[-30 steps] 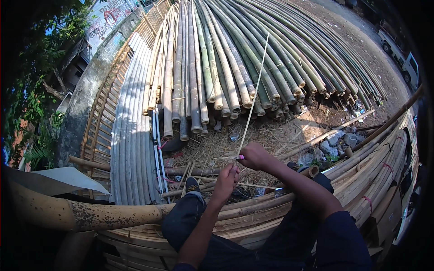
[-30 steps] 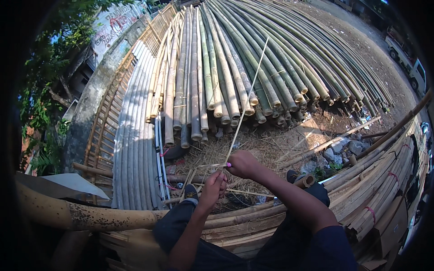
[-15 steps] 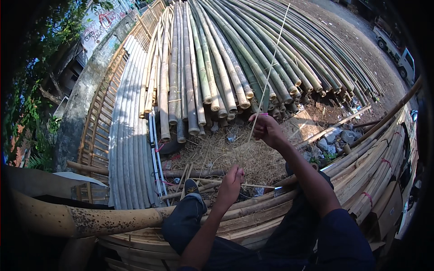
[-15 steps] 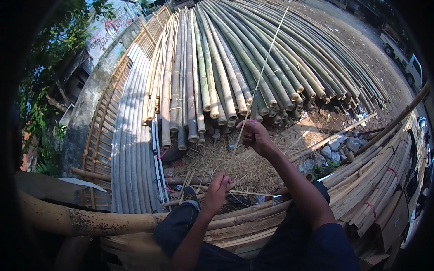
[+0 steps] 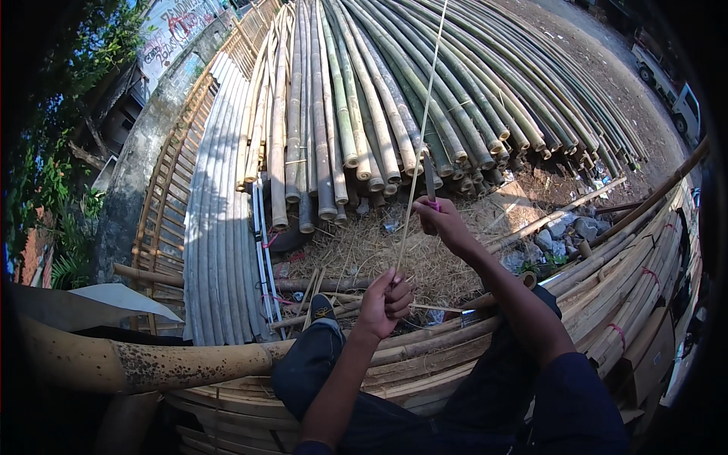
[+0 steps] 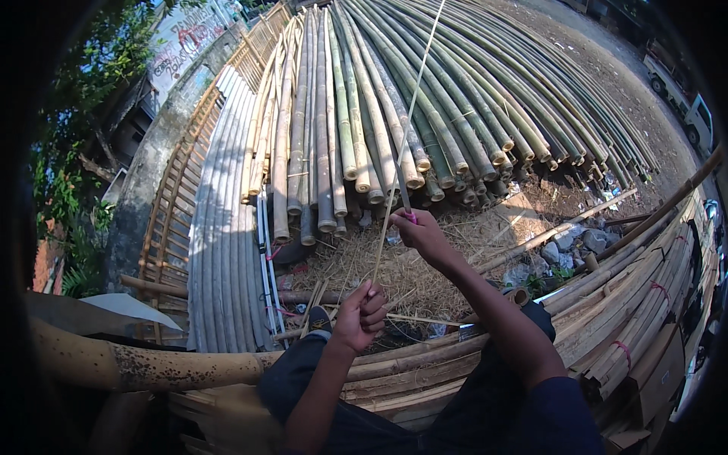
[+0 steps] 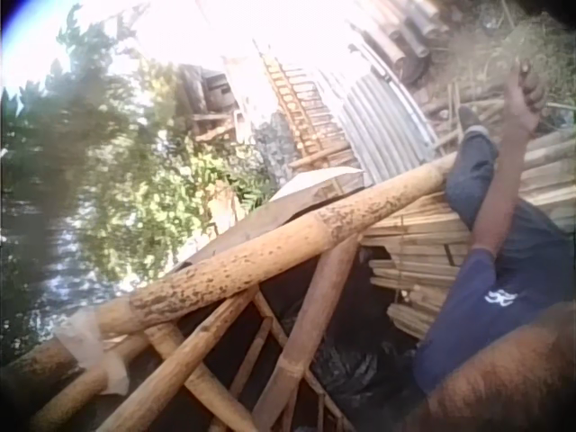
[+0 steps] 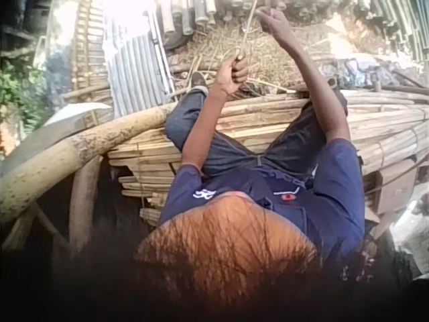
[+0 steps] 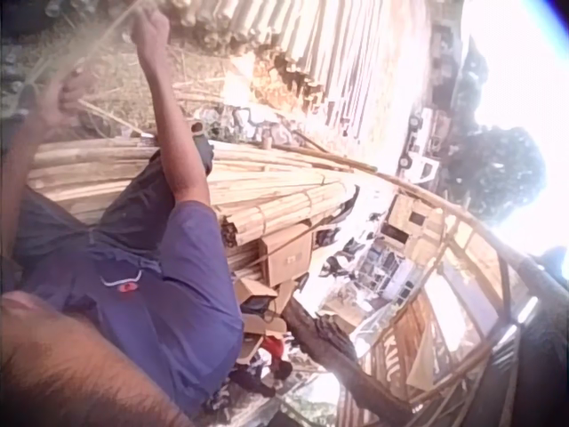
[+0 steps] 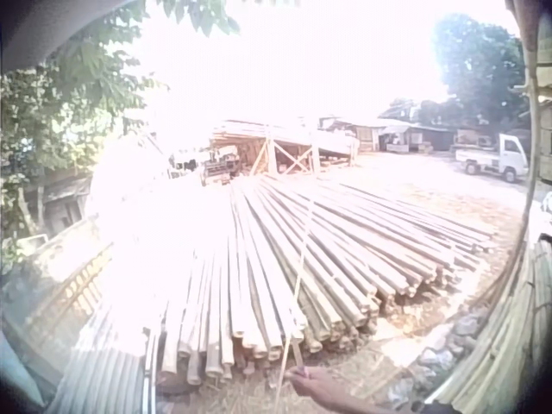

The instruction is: Shaving or peeling a thin strip of bamboo with a small knife while sitting on a pile of bamboo poles.

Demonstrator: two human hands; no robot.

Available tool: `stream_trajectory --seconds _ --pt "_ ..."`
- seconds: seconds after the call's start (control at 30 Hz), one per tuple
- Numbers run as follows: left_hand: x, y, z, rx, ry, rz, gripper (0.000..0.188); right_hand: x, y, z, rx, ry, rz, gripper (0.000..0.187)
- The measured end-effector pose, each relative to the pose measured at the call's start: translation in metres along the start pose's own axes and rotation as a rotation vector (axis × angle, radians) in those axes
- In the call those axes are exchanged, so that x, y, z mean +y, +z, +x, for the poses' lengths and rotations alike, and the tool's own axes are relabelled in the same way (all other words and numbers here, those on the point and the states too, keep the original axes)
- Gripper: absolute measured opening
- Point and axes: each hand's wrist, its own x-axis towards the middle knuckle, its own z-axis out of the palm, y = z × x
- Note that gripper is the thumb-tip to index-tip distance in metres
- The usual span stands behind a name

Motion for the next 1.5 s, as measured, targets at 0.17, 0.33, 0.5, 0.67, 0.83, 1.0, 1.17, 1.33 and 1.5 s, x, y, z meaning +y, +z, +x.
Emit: stream_trajectory --seconds 0.17,0.33,0.5,0.67,0.83,1.0,1.17,1.33,1.5 --pt "0.002 0.007 -0.002 0.090 0.094 0.147 0.027 0.000 0.010 -0.013 -0.067 -0.203 -0.923 0.023" --pt "-0.002 0.005 0.000 0.137 0.195 0.225 0.026 0.005 0.037 -0.025 -0.356 -0.205 -1.010 0.022" --pt "-0.016 0.005 0.003 0.427 0.391 0.766 0.027 0.021 0.043 -0.030 -0.362 -0.283 -1.137 0.019" --pt "-0.049 0.006 0.000 0.412 0.494 0.926 0.030 0.021 0.018 -0.012 -0.036 -0.207 -1.022 0.025" --pt "-0.075 0.029 -0.010 0.187 0.347 0.730 0.027 0.010 -0.048 0.016 0.213 0.010 -0.865 0.031" --pt "-0.029 0.010 0.001 0.385 0.421 0.903 0.028 0.005 -0.015 0.001 -0.185 -0.190 -0.990 0.033" --pt "-0.029 -0.010 0.011 0.533 0.714 1.453 0.024 0.019 0.032 -0.021 -0.424 -0.225 -1.074 0.025" --pt "-0.022 -0.004 0.004 0.426 0.456 0.979 0.022 0.026 0.030 -0.023 -0.440 -0.290 -1.034 0.025" --pt "-0.018 0.008 0.000 0.287 0.320 0.465 0.022 0.016 0.029 -0.022 -0.438 -0.393 -0.912 0.027"
